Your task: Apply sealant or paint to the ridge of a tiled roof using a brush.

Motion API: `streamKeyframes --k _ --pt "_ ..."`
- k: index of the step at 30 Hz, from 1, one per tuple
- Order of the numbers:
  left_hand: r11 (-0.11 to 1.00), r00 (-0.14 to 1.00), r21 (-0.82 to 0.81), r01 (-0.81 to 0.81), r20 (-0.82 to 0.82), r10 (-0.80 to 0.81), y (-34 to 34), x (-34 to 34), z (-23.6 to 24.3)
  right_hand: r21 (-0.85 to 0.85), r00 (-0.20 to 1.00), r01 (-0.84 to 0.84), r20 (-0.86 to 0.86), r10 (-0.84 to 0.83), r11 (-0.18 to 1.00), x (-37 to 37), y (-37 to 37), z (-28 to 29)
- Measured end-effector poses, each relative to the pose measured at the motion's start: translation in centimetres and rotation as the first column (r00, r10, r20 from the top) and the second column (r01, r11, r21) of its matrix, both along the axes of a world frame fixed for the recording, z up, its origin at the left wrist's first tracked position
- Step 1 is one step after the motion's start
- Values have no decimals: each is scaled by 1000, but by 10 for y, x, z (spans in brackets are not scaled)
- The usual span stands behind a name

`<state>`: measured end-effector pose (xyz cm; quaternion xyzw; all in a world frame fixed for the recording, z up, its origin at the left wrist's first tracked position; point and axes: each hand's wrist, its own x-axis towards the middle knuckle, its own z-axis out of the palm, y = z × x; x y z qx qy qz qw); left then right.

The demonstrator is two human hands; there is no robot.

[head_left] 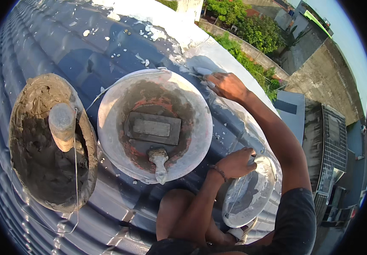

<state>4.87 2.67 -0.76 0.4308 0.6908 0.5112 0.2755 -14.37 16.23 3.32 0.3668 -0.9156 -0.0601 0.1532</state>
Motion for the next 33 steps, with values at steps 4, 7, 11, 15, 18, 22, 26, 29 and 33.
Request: streamKeyframes --k 4,7,11,15,18,22,26,29,33 --pt "1000 999 15 -1 -33 1 1 1 -2 -240 963 187 -149 -226 953 -12 4 22" --pt "1000 1000 15 -8 -3 8 -1 1 0 -69 930 313 -182 -321 947 -28 -7 22" --pt "1000 1000 6 5 -2 -5 -2 -3 2 38 995 66 -82 -63 997 -32 -32 10" --pt "1000 1000 15 11 -4 -11 -3 -2 2 -345 973 228 45 -227 910 -39 -42 15" --pt "1000 1000 15 5 -6 -5 -4 -2 1 -469 980 133 -71 -187 873 -44 -47 18" --pt "1000 1000 22 10 2 -10 -3 -1 -3 -266 961 278 79 -267 923 -53 -59 19" --pt "999 1000 35 -18 -25 18 -5 -2 -5 -84 943 334 23 -333 939 -70 -64 43" --pt "996 998 83 -36 -48 40 -4 -1 -4 -7 914 406 2 -406 914 -76 -59 59" --pt "1000 1000 17 -10 -16 10 -1 -2 -2 -118 891 429 -107 -441 895 -76 -53 57"
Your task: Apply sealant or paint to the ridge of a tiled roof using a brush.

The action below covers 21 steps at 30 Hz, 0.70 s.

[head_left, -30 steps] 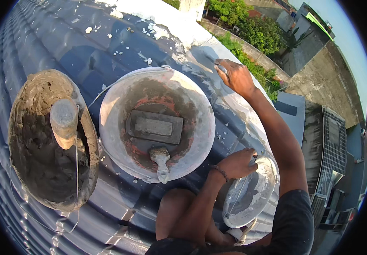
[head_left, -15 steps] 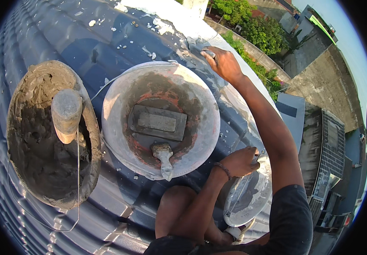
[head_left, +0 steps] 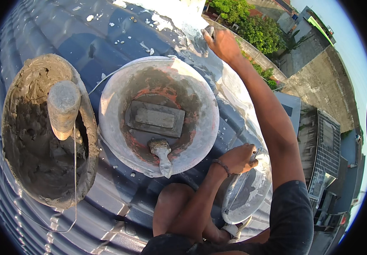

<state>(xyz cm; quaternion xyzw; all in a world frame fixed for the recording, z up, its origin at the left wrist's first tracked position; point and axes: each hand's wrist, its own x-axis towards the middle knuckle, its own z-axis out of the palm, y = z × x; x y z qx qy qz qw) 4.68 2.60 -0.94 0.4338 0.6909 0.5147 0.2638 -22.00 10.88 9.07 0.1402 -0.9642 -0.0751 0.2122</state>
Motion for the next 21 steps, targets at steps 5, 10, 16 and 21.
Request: streamKeyframes --k 5,10,16,21 --pt "1000 1000 20 3 5 -3 1 1 -3 -405 989 -147 -46 141 902 3 9 -23" --pt "999 998 28 -18 -64 20 0 2 -7 -108 973 100 217 -74 989 11 39 -16" --pt "998 997 60 -21 -71 25 4 2 -10 5 985 101 142 -101 995 23 60 -7" --pt "1000 999 29 12 -46 -10 3 1 -8 -615 991 3 105 79 789 24 60 -24"
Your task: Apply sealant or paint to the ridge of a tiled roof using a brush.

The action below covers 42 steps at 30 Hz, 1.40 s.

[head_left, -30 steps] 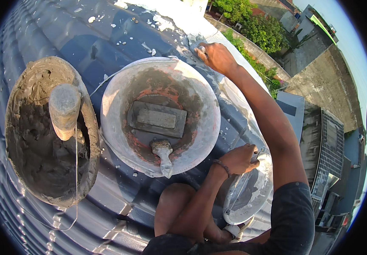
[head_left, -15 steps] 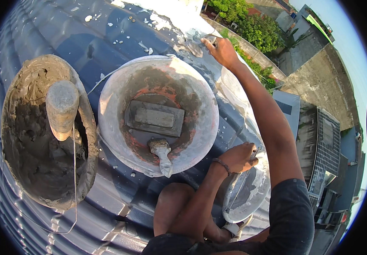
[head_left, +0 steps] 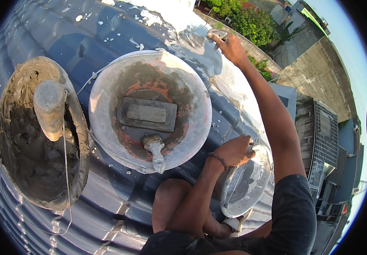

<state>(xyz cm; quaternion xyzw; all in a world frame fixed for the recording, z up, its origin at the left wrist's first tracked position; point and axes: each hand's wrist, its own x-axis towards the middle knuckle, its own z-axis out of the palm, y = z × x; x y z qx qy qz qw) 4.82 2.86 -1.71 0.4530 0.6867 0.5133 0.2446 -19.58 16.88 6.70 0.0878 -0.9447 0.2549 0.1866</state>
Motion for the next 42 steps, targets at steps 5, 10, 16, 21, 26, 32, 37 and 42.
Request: streamKeyframes --k 5,10,16,21,26,32,37,42 --pt "999 999 -51 2 47 1 -5 -4 11 -72 994 85 69 -80 994 48 36 -25" --pt "994 997 -104 14 83 -5 -5 -3 18 318 994 110 -22 -108 942 103 79 -32" --pt "992 996 -125 23 89 -12 -2 -2 16 272 969 232 -149 -198 934 99 65 -18" --pt "991 996 -136 -5 82 17 -3 -2 15 -98 982 179 -38 -184 979 74 43 -34" --pt "986 995 -169 -7 99 24 -6 -4 16 -134 962 265 102 -253 955 112 91 -66" --pt "986 997 -167 9 72 3 -6 -6 20 -101 926 353 178 -332 930 185 178 -88" --pt "984 998 -175 25 60 -14 -6 -5 23 168 866 495 -19 -499 853 220 206 -86" --pt "983 996 -182 28 90 -11 -6 -6 24 150 883 459 -191 -430 876 227 177 -69"
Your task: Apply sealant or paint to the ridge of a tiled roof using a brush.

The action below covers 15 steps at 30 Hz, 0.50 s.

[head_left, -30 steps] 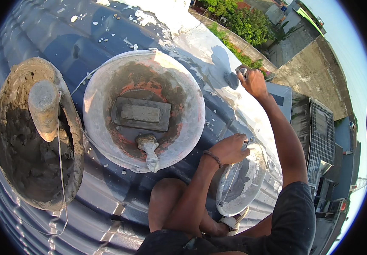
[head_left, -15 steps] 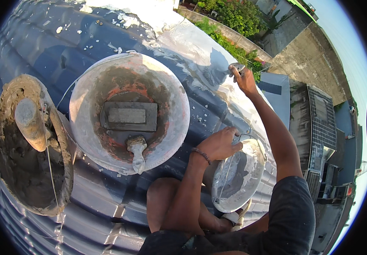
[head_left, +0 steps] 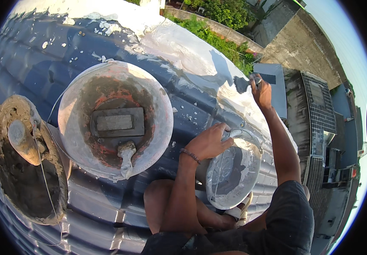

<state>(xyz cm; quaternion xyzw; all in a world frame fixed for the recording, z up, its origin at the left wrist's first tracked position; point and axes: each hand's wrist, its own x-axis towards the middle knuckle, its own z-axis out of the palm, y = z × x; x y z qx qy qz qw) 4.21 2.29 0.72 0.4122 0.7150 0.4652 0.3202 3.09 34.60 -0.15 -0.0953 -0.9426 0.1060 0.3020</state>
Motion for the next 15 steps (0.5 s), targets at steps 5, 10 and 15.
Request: streamKeyframes --k 5,10,15 --pt "1000 1000 -5 2 -2 -2 0 2 -1 -271 977 -140 117 177 952 3 -29 -18" --pt "1000 999 25 -10 -37 11 0 2 -1 -33 944 -125 303 129 992 22 -17 -36" --pt "1000 1000 11 -20 -13 20 1 1 -1 193 904 -23 422 -62 981 33 -6 -22"
